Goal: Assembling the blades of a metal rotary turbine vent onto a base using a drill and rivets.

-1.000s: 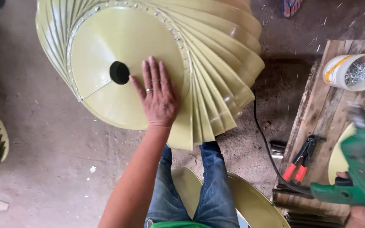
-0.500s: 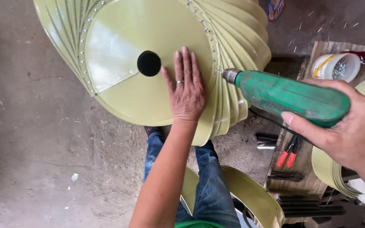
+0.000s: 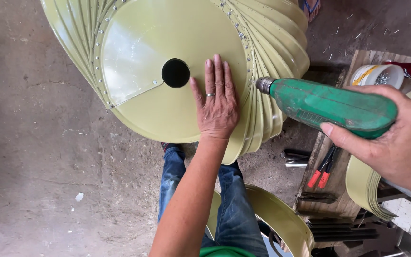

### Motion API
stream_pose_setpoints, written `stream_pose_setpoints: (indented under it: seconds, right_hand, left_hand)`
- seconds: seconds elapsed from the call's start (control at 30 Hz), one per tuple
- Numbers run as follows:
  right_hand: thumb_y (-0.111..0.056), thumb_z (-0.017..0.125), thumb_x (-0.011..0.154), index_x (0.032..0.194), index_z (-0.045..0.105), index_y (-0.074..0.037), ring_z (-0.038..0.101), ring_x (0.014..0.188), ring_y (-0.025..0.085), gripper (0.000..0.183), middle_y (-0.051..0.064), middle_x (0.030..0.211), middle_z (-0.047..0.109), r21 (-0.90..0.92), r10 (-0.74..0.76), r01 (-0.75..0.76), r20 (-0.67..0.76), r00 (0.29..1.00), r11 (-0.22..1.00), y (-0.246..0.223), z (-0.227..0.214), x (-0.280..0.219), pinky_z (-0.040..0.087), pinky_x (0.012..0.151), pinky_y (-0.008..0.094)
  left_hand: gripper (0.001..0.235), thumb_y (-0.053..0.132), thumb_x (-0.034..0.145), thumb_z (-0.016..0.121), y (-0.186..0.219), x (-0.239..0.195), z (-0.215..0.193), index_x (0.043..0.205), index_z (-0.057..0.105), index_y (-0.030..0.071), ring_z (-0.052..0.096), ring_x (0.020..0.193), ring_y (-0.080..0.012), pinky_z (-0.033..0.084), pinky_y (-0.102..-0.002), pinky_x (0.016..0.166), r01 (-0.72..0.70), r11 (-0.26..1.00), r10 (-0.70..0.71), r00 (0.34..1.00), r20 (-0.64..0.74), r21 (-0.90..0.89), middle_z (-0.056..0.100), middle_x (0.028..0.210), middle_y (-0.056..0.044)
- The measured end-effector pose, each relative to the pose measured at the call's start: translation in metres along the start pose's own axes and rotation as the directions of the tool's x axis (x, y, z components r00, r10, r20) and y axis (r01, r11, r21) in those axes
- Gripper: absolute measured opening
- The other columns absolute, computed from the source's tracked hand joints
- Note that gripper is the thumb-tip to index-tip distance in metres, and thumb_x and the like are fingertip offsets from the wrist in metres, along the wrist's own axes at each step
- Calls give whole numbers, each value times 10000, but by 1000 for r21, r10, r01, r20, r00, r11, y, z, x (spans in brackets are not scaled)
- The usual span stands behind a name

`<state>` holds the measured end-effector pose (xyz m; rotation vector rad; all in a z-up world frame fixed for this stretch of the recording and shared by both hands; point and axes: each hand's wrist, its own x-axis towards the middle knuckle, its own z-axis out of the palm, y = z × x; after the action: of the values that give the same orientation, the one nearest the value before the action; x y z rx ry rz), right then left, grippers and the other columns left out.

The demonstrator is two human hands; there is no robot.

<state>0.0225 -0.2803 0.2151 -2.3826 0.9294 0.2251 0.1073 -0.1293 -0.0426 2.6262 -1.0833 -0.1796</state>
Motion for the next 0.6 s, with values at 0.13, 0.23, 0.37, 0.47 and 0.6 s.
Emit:
stream_pose_setpoints:
  seconds: [0.13, 0.23, 0.37, 0.47, 0.6]
  right_hand:
    - [-65, 831, 801, 1201, 649, 89, 744, 889, 194, 466, 172, 1006, 754, 12, -52, 52, 37, 998, 999, -2, -2, 7, 604, 831, 313]
    - [-58, 827, 810, 1203, 642, 96, 739, 879, 195, 460, 176, 1009, 754, 6, -28, 28, 49, 998, 1000, -6, -3, 13, 602, 822, 313]
    - [-49, 819, 821, 1230, 627, 104, 738, 854, 202, 477, 184, 1000, 751, 12, 33, -34, 67, 997, 999, 7, -4, 11, 604, 799, 315]
    - [-65, 806, 853, 1273, 615, 94, 751, 817, 198, 488, 174, 983, 758, 63, 130, -136, 88, 988, 989, 8, -4, 8, 620, 761, 310]
    - [-66, 792, 834, 1245, 606, 111, 740, 869, 208, 485, 187, 1012, 745, 66, 95, -100, 69, 993, 993, -8, -5, 10, 609, 798, 317]
  left_hand:
    - [596, 188, 1068, 414, 0, 1, -1, 1631, 368, 0, 203, 1611, -289, 72, -634, 1276, 3, 1000, -3, 1000, 9, -6, 269, 1722, -138]
    - [597, 189, 1075, 412, -1, 2, -1, 1639, 364, -3, 194, 1617, -284, 66, -629, 1285, 4, 1000, -4, 1000, 16, -4, 264, 1729, -138]
    - [607, 192, 1067, 411, -1, 0, 0, 1641, 364, 0, 189, 1617, -286, 53, -621, 1282, 9, 1000, -9, 1000, 29, 3, 266, 1729, -139]
    - [607, 196, 1066, 414, -1, 0, 2, 1638, 360, 1, 187, 1614, -291, 40, -620, 1271, 3, 1000, -2, 1000, 20, -17, 271, 1726, -140]
    - [596, 197, 1080, 418, -1, -2, 1, 1638, 352, -1, 189, 1616, -296, 39, -621, 1275, -8, 1000, 8, 1000, 13, -20, 277, 1726, -144]
